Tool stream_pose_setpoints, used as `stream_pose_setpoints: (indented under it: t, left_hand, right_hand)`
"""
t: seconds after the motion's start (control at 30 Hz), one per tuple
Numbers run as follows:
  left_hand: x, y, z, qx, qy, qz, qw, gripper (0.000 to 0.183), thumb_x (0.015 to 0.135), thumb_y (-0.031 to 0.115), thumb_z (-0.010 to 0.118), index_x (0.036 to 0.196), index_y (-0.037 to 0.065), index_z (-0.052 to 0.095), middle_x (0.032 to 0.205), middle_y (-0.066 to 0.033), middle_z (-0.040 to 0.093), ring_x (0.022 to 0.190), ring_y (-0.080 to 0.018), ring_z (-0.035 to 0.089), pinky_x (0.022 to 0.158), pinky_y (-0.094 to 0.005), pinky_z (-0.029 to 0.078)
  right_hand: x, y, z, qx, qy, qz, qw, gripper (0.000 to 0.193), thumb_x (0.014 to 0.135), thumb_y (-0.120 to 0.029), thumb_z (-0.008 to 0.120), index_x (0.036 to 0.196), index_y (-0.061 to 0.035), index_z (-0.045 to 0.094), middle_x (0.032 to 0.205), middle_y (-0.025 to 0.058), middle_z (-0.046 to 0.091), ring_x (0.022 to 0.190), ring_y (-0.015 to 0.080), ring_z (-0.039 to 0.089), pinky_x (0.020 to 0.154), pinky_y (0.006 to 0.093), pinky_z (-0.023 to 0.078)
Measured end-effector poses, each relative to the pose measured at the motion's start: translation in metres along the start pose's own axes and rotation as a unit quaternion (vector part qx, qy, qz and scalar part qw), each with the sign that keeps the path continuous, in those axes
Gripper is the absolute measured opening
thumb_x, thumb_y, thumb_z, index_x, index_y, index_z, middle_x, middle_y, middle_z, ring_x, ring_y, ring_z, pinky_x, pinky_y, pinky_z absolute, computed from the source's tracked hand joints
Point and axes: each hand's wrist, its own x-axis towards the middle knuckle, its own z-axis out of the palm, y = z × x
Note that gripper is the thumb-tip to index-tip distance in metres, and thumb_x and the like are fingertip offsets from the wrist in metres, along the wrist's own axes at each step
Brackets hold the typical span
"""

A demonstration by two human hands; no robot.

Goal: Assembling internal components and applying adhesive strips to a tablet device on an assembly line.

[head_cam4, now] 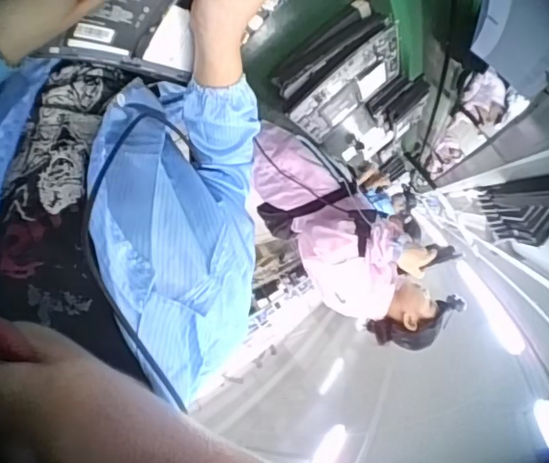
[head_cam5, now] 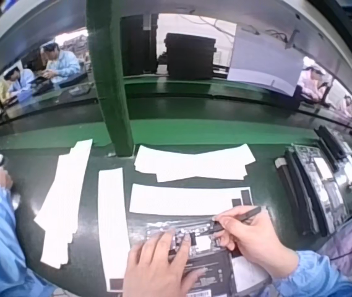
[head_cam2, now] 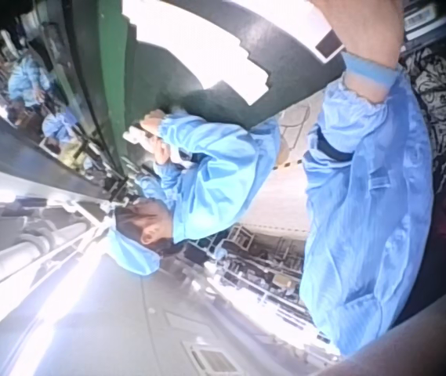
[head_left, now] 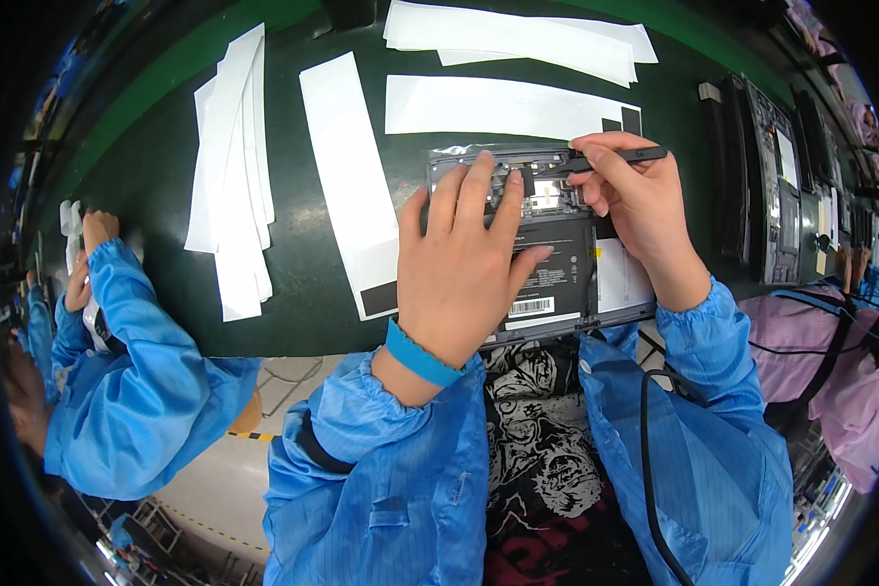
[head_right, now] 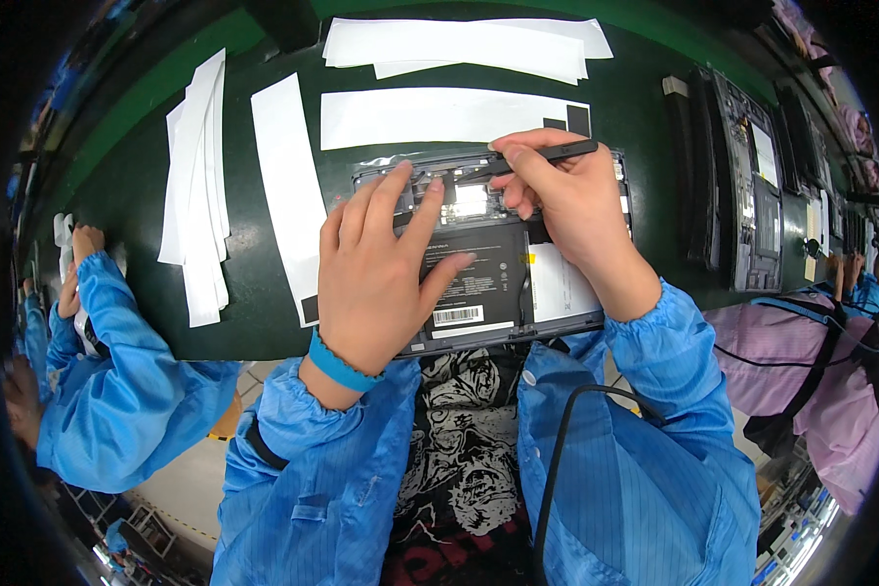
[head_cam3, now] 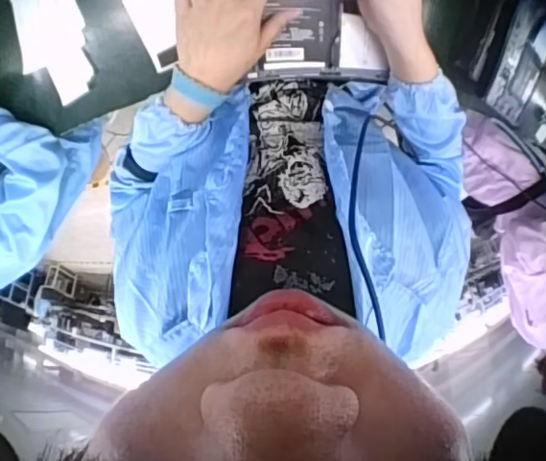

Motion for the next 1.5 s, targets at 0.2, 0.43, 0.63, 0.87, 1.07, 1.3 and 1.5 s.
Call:
stream_pose_setpoints:
  t: [0.2, 0.43, 0.63, 0.87, 1.07, 1.3, 1.5]
  left_hand:
    - [0.002, 0.004, 0.001, 0.087, -0.002, 0.025, 0.996, 0.058, 0.08, 0.042, 0.072, 0.127, 0.011, 0.06, 0.138, -0.0111, 0.049, 0.124, -0.0281, 0.045, 0.101, -0.0467, 0.037]
    - [0.002, 0.006, 0.004, 0.127, -0.008, 0.045, 0.991, 0.058, 0.082, 0.043, 0.069, 0.125, 0.006, 0.061, 0.134, -0.0077, 0.053, 0.122, -0.0253, 0.046, 0.099, -0.0449, 0.039]
    - [0.002, 0.008, 0.003, 0.144, -0.011, 0.049, 0.988, 0.058, 0.082, 0.043, 0.068, 0.125, 0.005, 0.061, 0.132, -0.0063, 0.054, 0.119, -0.0243, 0.048, 0.097, -0.0421, 0.04]
    - [0.002, 0.009, 0.003, 0.144, -0.015, 0.047, 0.988, 0.057, 0.081, 0.043, 0.069, 0.125, 0.006, 0.062, 0.131, -0.0046, 0.055, 0.119, -0.0238, 0.048, 0.095, -0.042, 0.041]
    - [0.002, 0.005, 0.004, 0.128, -0.004, 0.039, 0.991, 0.055, 0.082, 0.043, 0.069, 0.126, 0.01, 0.062, 0.133, -0.0057, 0.054, 0.121, -0.0261, 0.048, 0.096, -0.042, 0.041]
    - [0.002, -0.019, -0.003, -0.053, 0.011, 0.033, 0.998, 0.049, 0.082, 0.022, 0.072, 0.127, 0.006, 0.061, 0.137, -0.0125, 0.052, 0.121, -0.0344, 0.049, 0.1, -0.0433, 0.041]
    - [0.014, -0.014, -0.011, 0.021, -0.036, 0.103, 0.994, 0.049, 0.08, 0.026, 0.074, 0.125, 0.011, 0.064, 0.141, -0.0096, 0.05, 0.122, -0.0325, 0.049, 0.102, -0.0425, 0.039]
  right_hand:
    - [-0.001, -0.002, 0.003, 0.0, 0.01, 0.013, 1.0, 0.021, 0.092, -0.008, 0.06, 0.104, 0.0086, 0.066, 0.069, 0.0095, 0.065, 0.066, 0.014, 0.066, 0.056, 0.0223, 0.05]
    - [-0.003, 0.002, 0.003, 0.011, 0.014, -0.01, 1.0, 0.02, 0.092, -0.006, 0.059, 0.104, 0.0084, 0.066, 0.069, 0.0093, 0.065, 0.065, 0.0135, 0.065, 0.059, 0.0235, 0.052]
    - [-0.005, 0.003, 0.003, 0.008, 0.005, -0.039, 0.999, 0.019, 0.092, -0.005, 0.059, 0.104, 0.0084, 0.066, 0.069, 0.0086, 0.065, 0.061, 0.012, 0.062, 0.067, 0.0253, 0.055]
    - [-0.008, 0.0, 0.002, 0.019, 0.004, -0.049, 0.999, 0.02, 0.092, -0.005, 0.058, 0.104, 0.0082, 0.067, 0.068, 0.0077, 0.064, 0.058, 0.0105, 0.059, 0.073, 0.027, 0.057]
    - [-0.015, -0.007, -0.007, 0.025, 0.016, -0.084, 0.996, 0.02, 0.093, -0.006, 0.058, 0.104, 0.0077, 0.067, 0.066, 0.0064, 0.063, 0.056, 0.0098, 0.057, 0.076, 0.0294, 0.057]
    - [-0.038, -0.009, -0.056, 0.111, 0.03, -0.107, 0.988, 0.022, 0.093, -0.008, 0.059, 0.107, 0.0074, 0.065, 0.076, 0.0151, 0.071, 0.045, 0.0073, 0.049, 0.043, 0.0183, 0.039]
    - [-0.044, 0.011, -0.093, 0.127, 0.049, -0.107, 0.985, 0.024, 0.093, -0.01, 0.058, 0.107, 0.0083, 0.063, 0.076, 0.017, 0.07, 0.042, 0.0067, 0.045, 0.039, 0.0179, 0.031]
